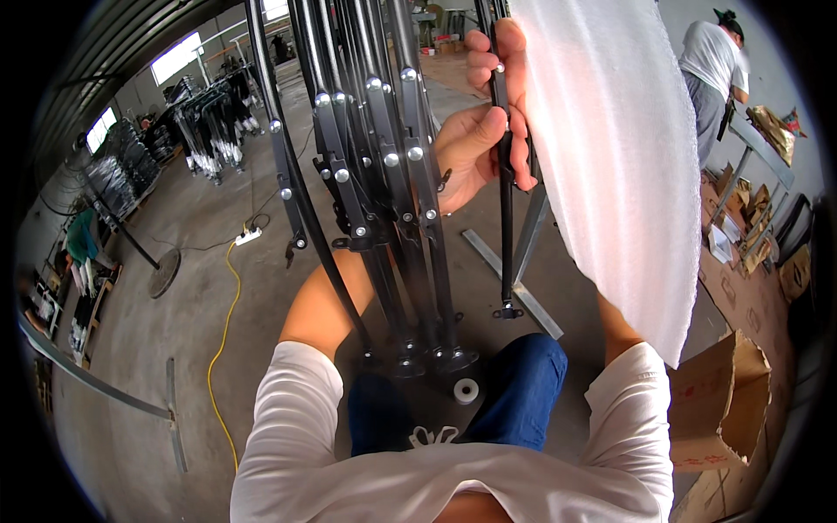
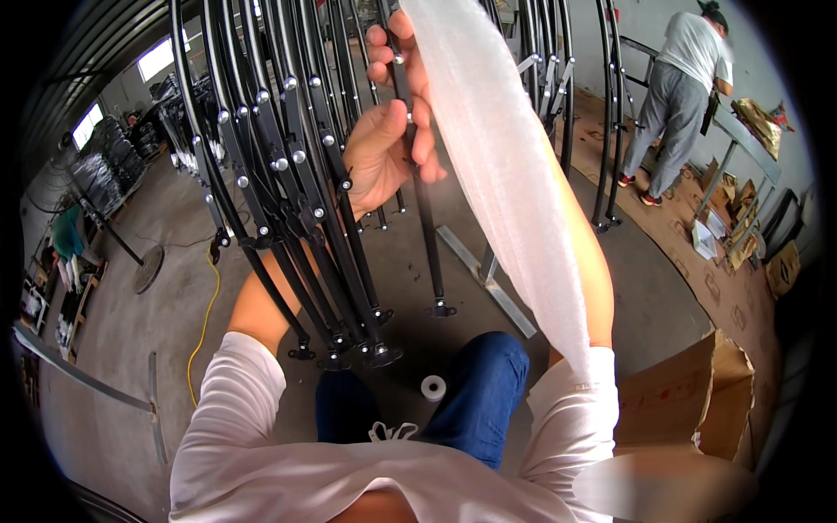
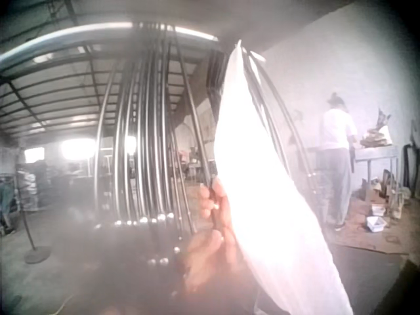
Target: The person wraps a bundle of black metal poles with white foam and clear plastic wrap. They place the poles on foam, fold the foam around them, then roll and tear plastic wrap to encase the bundle, finishing by placing the wrapped bundle into a cardboard box.
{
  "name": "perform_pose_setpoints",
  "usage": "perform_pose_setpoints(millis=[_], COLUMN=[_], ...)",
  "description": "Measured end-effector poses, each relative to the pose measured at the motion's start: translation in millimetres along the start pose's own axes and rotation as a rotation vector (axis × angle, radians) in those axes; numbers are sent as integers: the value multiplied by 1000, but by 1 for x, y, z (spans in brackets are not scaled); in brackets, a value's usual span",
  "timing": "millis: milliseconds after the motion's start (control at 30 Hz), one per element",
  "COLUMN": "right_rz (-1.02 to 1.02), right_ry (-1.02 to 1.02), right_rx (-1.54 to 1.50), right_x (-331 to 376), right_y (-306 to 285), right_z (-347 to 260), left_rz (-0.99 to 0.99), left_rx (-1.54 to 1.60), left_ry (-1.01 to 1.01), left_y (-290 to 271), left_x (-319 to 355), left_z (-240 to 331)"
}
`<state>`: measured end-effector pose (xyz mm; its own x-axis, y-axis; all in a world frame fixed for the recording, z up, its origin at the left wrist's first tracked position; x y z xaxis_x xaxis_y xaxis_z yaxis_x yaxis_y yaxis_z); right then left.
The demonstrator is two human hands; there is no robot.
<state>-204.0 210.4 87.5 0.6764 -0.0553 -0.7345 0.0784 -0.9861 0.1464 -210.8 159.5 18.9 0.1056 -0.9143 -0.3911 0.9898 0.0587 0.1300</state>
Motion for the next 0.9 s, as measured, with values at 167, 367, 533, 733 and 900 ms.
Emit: perform_pose_setpoints(millis=[167,367,533,733,900], right_rz=[24,26,148,-921,-1153], right_ry=[124,-91,-379,-702,-807], right_rx=[143,-6,498,1086,1052], right_x=[11,3,55,101,119], right_y=[-4,-38,-46,129,203], right_z=[-1,-3,-67,-71,-16], left_rz=[6,120,629,594,667], left_rx=[-46,37,1,-327,-515], left_ry=[-37,99,185,238,20], left_y=[-2,-50,-89,-41,-36], left_x=[2,46,146,169,160], left_z=[1,10,49,105,112])
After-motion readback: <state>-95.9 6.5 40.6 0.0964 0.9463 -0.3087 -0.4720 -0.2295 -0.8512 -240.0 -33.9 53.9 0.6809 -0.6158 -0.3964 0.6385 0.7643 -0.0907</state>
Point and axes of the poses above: each hand's wrist, its own x-axis away from the middle knuckle, its own y-axis out of the palm, z = x × y, the point moved 7 cm from there along -x, towards the middle knuckle, and after that the axes turned 14 degrees about -y, right-handed, at the moved point
